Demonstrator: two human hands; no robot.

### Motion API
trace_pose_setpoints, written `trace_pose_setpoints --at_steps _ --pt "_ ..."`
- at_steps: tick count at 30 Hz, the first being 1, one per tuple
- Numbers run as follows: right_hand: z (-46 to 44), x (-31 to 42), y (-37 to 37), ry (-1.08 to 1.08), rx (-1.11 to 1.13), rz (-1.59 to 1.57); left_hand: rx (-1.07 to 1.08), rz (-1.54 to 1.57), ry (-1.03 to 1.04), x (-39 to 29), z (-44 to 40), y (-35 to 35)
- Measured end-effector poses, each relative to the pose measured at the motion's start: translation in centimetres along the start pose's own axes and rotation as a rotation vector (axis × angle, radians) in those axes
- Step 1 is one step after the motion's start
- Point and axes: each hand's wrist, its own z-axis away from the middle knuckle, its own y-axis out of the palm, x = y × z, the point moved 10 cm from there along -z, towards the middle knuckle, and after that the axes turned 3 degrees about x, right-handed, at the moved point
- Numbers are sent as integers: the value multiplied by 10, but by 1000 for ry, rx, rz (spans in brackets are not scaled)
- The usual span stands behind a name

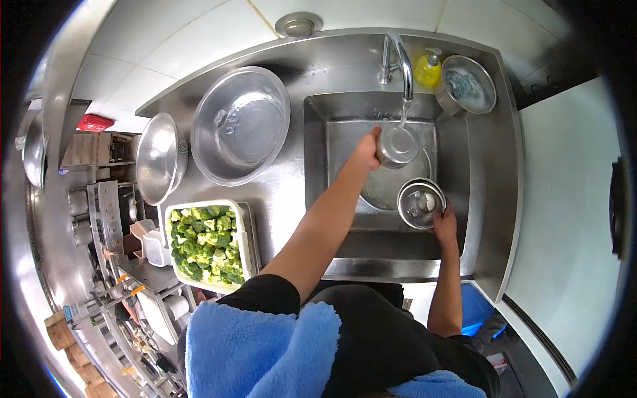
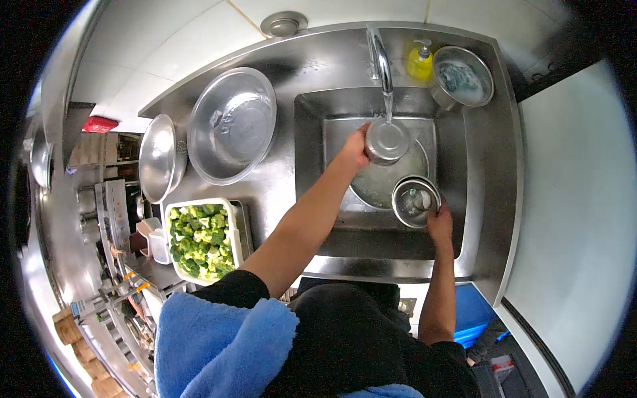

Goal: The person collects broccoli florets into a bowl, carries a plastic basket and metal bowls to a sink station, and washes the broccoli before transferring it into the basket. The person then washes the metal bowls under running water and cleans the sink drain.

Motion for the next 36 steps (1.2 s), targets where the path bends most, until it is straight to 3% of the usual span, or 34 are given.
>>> trace_pose_setpoints --at_steps 3,6,8,11,14,15,16,18,19,22,23,26,27,30,34,36 --pt "4 -4 3 92 50 -32 186 151 -98 -22 27 11" --pt "-28 -43 8 -166 -42 101 375 243 -126 -73 33 12" --pt "-39 -57 14 -241 -55 117 347 86 85 -130 59 31" --pt "-53 -69 20 -260 -8 130 140 -148 420 -207 107 54" --pt "-28 -61 9 -3 30 -77 121 -466 775 -266 94 45" --pt "-12 -46 5 120 32 -192 124 -596 864 -271 107 60" --pt "-1 -34 0 107 -6 -288 132 -724 953 -274 120 78" --pt "-1 -50 -12 116 -89 -292 -47 -1186 1084 -283 110 70" --pt "2 -55 -15 109 -136 -318 -47 -1259 1049 -281 103 65" --pt "1 -73 -25 78 -258 -267 -330 -1732 1171 -279 88 47" --pt "-1 -80 -31 66 -294 -228 -263 -1734 1035 -277 76 39" --pt "11 -53 -44 102 -170 -82 -428 -2007 1065 -272 91 42" --pt "22 -36 -46 130 -141 -13 -439 -2004 1088 -276 92 40" --pt "-4 -69 -29 74 -79 615 -494 -2010 1108 -287 96 37" --pt "-24 -85 -17 212 6 616 -653 -2036 1071 -291 98 29" --pt "-42 -101 -9 267 30 637 -545 -1953 1248 -270 120 43"
